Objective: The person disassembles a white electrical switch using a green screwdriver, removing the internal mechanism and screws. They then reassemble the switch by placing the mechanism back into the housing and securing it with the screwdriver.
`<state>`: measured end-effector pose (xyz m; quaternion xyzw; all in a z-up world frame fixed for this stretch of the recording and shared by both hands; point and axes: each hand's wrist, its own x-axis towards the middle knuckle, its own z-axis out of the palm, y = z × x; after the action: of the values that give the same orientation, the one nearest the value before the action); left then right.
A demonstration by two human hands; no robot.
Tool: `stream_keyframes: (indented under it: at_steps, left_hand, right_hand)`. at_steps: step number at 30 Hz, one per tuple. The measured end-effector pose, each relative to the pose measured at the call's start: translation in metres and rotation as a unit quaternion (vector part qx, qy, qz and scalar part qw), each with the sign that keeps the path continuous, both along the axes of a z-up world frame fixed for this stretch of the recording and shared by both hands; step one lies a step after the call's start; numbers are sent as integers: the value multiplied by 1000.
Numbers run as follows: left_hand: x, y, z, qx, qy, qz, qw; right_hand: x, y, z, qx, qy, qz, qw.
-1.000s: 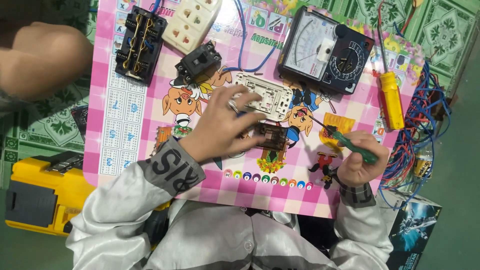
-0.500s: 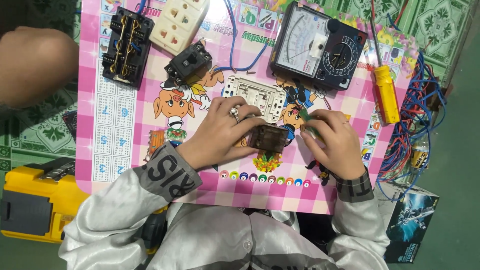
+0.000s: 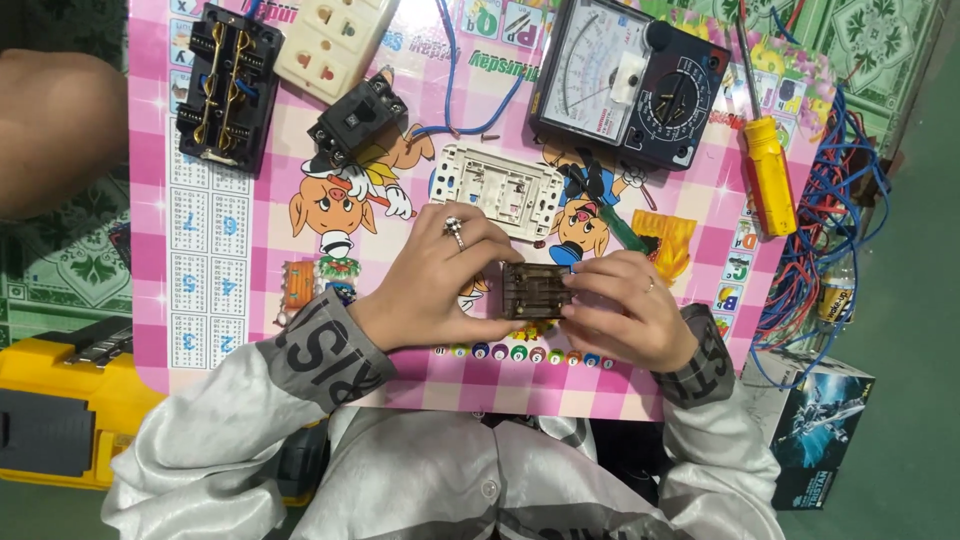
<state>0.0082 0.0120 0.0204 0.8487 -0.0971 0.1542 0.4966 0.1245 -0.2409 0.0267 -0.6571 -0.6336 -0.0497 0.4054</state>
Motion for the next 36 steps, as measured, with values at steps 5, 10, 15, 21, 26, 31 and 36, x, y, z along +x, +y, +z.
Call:
stream_keyframes:
  at_steps: [5, 10, 15, 21, 26, 31, 36]
  left_hand:
    - [-1, -3, 0, -40, 14, -10, 999]
    - [-3, -4, 3, -77, 23, -21, 997]
    - [-1, 1, 10, 34, 0, -15, 999]
    - [-6, 0, -2, 282, 25, 0, 959]
    - [-26, -25, -4, 274, 7, -21, 961]
    - [-25, -28, 6, 212, -26, 15, 977]
    - [-15, -7, 7, -42, 68, 12, 997]
  right_hand:
    - [-7, 5, 4, 10, -49, -12, 999]
    - [-1, -2, 1, 32, -108, 1, 994]
    - [1, -3, 3, 43, -103, 11, 994]
    - [26, -22, 0, 85, -84, 12, 993]
    - [35, -43, -12, 130, -8, -63, 989]
    - [20, -52, -30, 153, 179, -184, 954]
    - [-8, -41, -44, 45, 417, -189, 888]
